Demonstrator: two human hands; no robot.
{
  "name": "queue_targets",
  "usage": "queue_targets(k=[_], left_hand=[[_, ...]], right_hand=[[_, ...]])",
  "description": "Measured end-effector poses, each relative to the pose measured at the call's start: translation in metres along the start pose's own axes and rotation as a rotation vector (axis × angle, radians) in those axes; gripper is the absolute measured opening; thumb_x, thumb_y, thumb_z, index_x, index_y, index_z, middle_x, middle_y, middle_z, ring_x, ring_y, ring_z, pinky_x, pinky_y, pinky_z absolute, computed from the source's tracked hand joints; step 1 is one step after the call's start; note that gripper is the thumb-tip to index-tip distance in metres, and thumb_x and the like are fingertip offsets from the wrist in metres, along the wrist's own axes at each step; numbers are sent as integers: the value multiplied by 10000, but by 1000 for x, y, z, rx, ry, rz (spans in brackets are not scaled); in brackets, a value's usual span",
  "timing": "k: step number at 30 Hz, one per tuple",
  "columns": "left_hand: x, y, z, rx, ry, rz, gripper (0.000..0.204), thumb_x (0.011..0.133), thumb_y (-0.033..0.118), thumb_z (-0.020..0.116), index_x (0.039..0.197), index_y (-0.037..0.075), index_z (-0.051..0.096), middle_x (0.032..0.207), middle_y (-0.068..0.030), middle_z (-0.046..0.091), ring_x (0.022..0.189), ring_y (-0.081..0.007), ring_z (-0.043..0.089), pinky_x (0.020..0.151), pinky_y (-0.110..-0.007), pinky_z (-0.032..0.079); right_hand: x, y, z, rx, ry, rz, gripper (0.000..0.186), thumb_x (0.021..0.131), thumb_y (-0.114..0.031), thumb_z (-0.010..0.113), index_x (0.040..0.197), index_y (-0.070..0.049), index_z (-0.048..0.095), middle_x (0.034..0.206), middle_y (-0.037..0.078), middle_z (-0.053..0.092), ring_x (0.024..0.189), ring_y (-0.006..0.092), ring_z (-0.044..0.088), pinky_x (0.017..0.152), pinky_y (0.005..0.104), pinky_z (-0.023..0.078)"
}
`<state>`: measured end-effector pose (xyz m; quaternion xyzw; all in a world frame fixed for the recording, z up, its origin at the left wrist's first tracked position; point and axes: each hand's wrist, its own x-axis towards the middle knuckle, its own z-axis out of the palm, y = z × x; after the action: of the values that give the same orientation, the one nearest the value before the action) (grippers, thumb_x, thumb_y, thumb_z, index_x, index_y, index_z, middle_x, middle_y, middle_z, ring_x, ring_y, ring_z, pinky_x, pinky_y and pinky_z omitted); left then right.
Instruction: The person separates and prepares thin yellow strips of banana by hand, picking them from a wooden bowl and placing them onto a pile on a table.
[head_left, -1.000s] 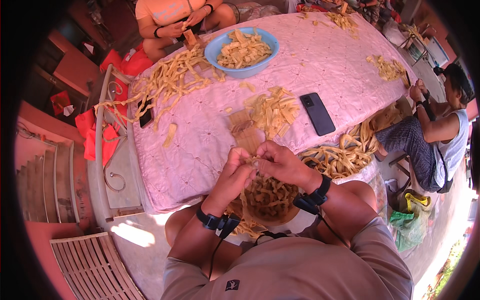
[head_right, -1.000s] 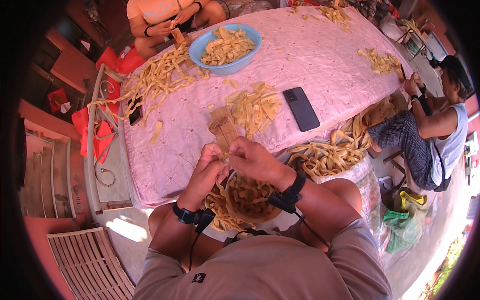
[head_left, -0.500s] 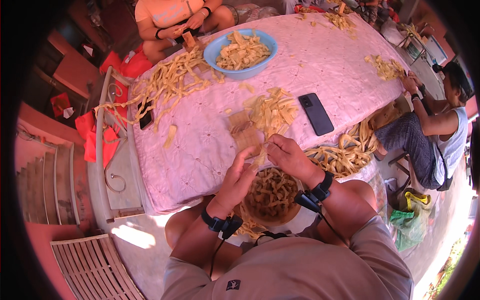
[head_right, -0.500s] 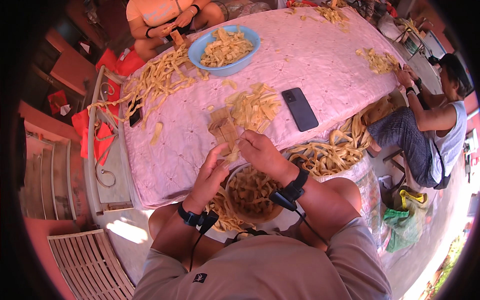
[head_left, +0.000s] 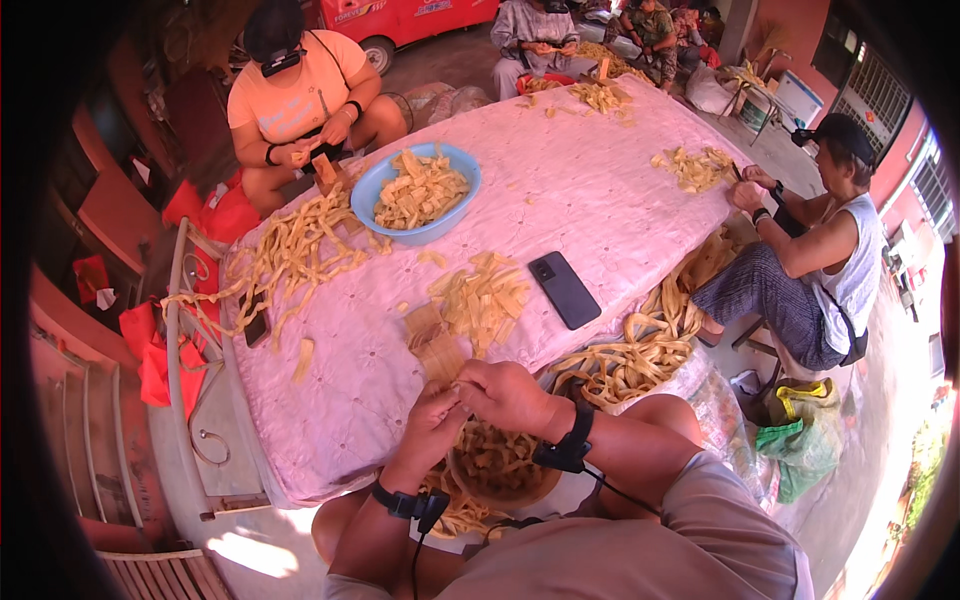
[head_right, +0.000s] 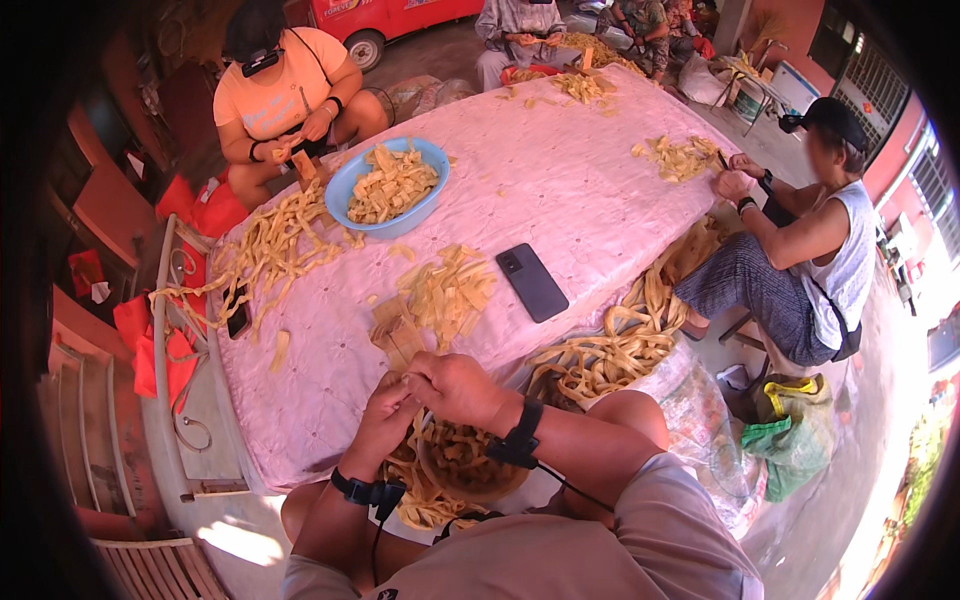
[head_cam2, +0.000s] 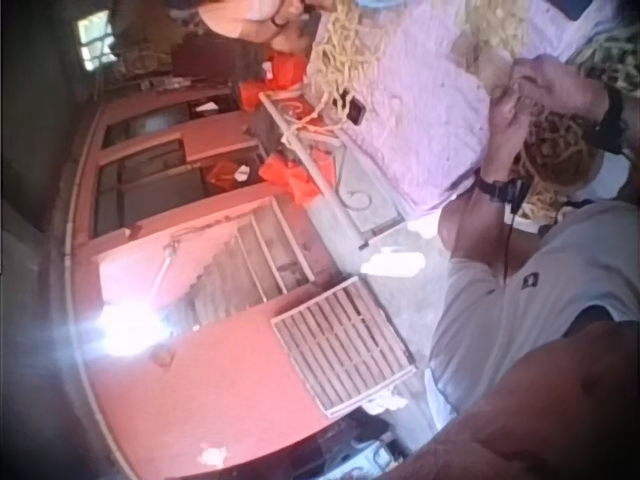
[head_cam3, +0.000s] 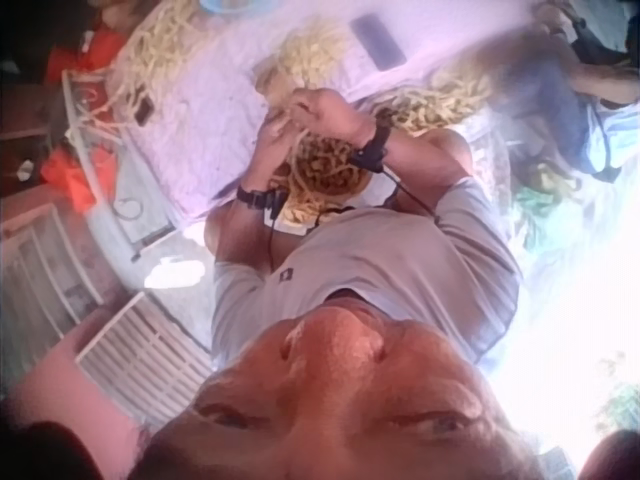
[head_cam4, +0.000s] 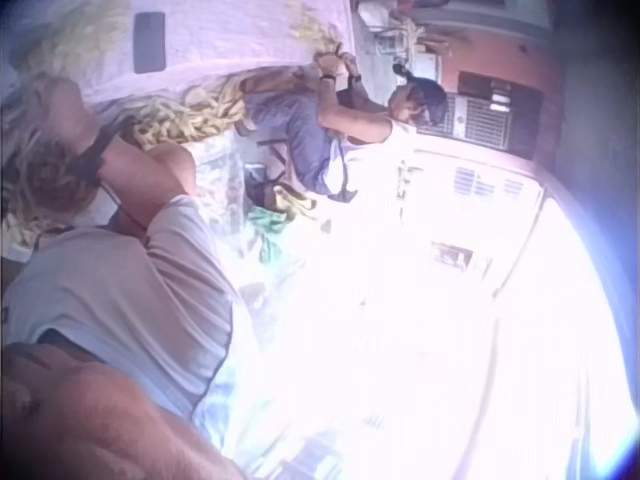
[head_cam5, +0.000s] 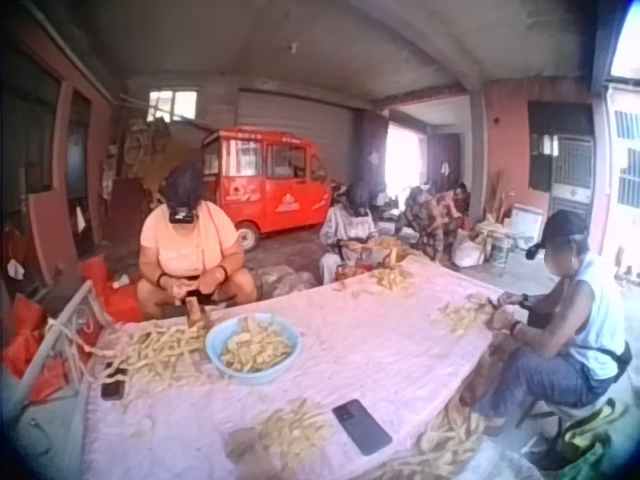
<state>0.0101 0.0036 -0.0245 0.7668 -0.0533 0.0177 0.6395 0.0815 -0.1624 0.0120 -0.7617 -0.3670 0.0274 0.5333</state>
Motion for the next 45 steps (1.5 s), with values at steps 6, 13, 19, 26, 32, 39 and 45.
queue_targets(k=[6,13,19,26,32,39,45], left_hand=[[2,15,-8,-38,60,24,175,924,-3,562,1084,-27,629,1039,-37,553,963,-136,542,845,-252,430],[-2,22,-21,-411,231,-85,226,943,70,578,1157,0,600,987,-46,654,847,-92,599,807,-239,464],[-3,27,-36,-593,160,-145,160,936,58,551,1091,23,542,940,-89,648,814,-155,625,757,-280,493],[-1,25,-39,-638,-61,-406,113,985,126,477,1051,38,501,926,-87,617,775,-189,638,704,-305,529],[1,19,-23,-413,-103,-554,141,1004,204,474,1061,78,499,841,-19,554,625,-79,523,497,-203,418],[4,12,-20,-312,76,-402,125,963,95,516,1077,45,529,874,30,505,716,-17,426,598,-175,366],[6,5,-27,-314,118,-422,125,961,85,496,1080,57,523,837,33,493,684,-21,414,582,-184,351]], right_hand=[[-1,1,1,220,-8,149,192,931,-212,593,906,-33,528,763,135,628,690,295,637,600,381,480],[-4,22,21,466,-248,267,259,979,-274,543,942,-17,530,831,51,585,747,137,578,689,294,470],[5,20,-2,713,-479,486,254,988,-261,515,947,-12,549,766,25,563,752,143,574,685,302,466],[-2,17,3,234,-409,58,185,954,-188,508,949,-15,571,797,130,614,749,267,621,712,357,485],[-11,17,13,-15,-409,102,232,946,-231,512,1026,-24,580,931,196,651,886,363,634,763,430,487],[-8,16,15,87,-388,154,253,947,-254,524,1057,-36,586,887,229,636,851,406,617,742,451,483],[-5,-1,13,65,-295,208,244,909,-230,541,902,3,613,800,239,624,785,427,608,683,467,477]])
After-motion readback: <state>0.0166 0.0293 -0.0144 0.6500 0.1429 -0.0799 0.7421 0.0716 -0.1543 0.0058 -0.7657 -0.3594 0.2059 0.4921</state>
